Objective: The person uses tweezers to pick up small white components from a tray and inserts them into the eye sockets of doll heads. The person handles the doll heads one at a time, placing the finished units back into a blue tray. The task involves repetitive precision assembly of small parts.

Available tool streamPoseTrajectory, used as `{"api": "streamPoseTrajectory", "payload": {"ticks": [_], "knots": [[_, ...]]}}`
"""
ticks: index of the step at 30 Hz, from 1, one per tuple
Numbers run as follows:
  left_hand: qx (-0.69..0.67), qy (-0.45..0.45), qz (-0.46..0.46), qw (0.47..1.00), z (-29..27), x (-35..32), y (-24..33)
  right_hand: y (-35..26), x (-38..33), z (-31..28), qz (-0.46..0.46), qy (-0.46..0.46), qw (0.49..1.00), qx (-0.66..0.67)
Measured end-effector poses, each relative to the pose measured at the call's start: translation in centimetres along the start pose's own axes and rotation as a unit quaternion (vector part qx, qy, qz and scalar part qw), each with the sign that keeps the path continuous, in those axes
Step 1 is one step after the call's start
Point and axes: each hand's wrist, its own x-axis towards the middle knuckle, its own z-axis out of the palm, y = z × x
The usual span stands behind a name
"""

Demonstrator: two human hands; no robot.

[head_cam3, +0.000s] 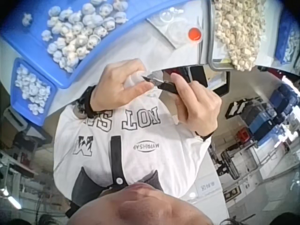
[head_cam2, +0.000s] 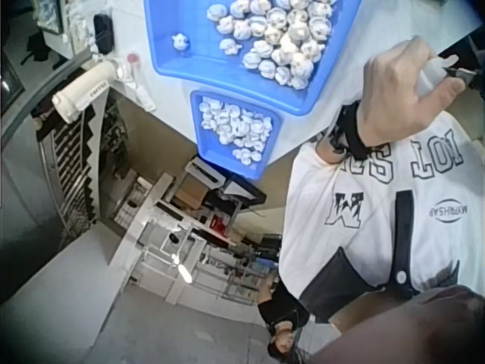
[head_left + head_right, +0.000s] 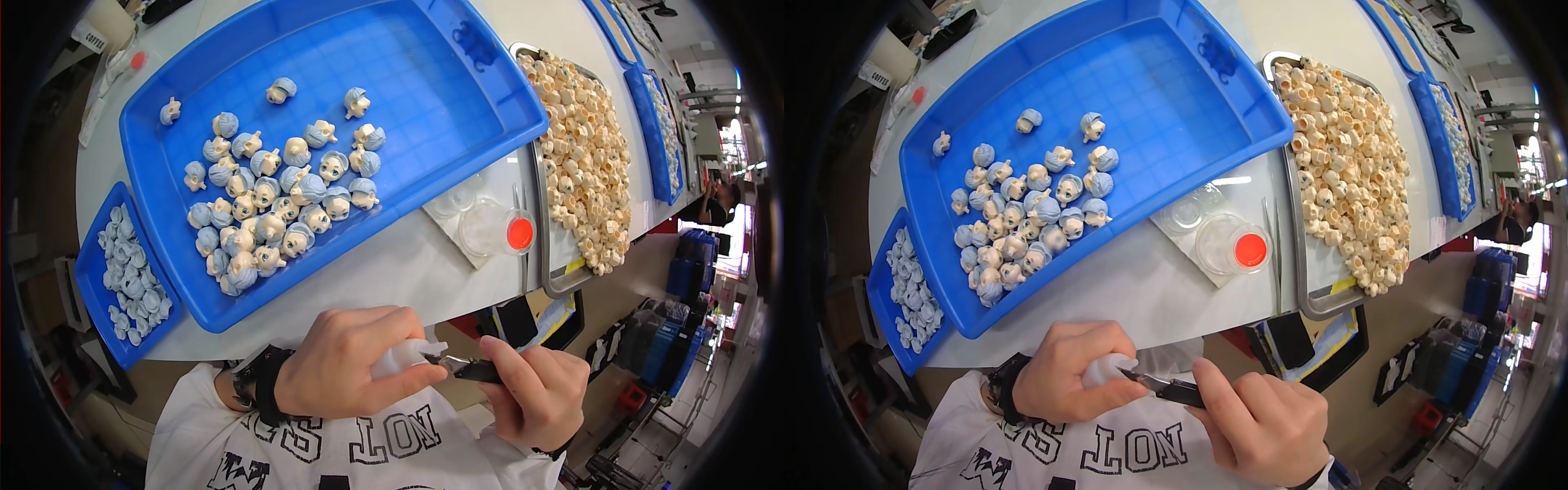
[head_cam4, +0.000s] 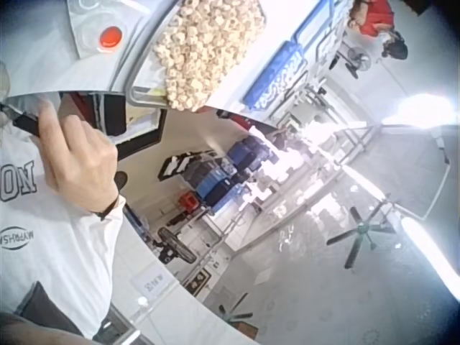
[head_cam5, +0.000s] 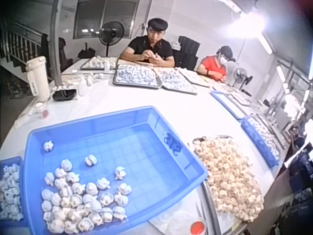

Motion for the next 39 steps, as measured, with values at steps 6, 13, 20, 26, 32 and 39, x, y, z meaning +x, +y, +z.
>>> {"api": "streamPoseTrajectory", "payload": {"ticks": [6, 13, 20, 26, 32, 39], "knots": [[0.021, -0.006, 0.021, 1.0, 0.1, 0.0, 0.0, 0.3, 0.2, -1.4, -0.01, -0.058, 0.998, 0.022], [0.027, 0.025, 0.044, 0.998, 0.2, -0.1, 0.2, 0.1, 0.0, -1.6, -0.002, -0.064, 0.997, 0.032], [0.048, 0.046, 0.058, 0.996, 0.5, -0.2, 0.1, -0.2, 0.4, -2.1, 0.01, -0.083, 0.996, 0.029], [0.094, 0.045, 0.029, 0.994, 0.5, -0.4, 0.1, -0.1, 1.4, -2.4, 0.043, -0.138, 0.984, 0.107], [0.091, 0.034, 0.031, 0.995, 0.6, -0.5, 0.1, 1.2, 1.8, -2.5, 0.038, -0.279, 0.94, 0.192], [0.072, 0.014, 0.041, 0.996, 1.0, -0.7, 0.2, 2.6, 2.1, -2.3, 0.089, -0.373, 0.813, 0.439]]}}
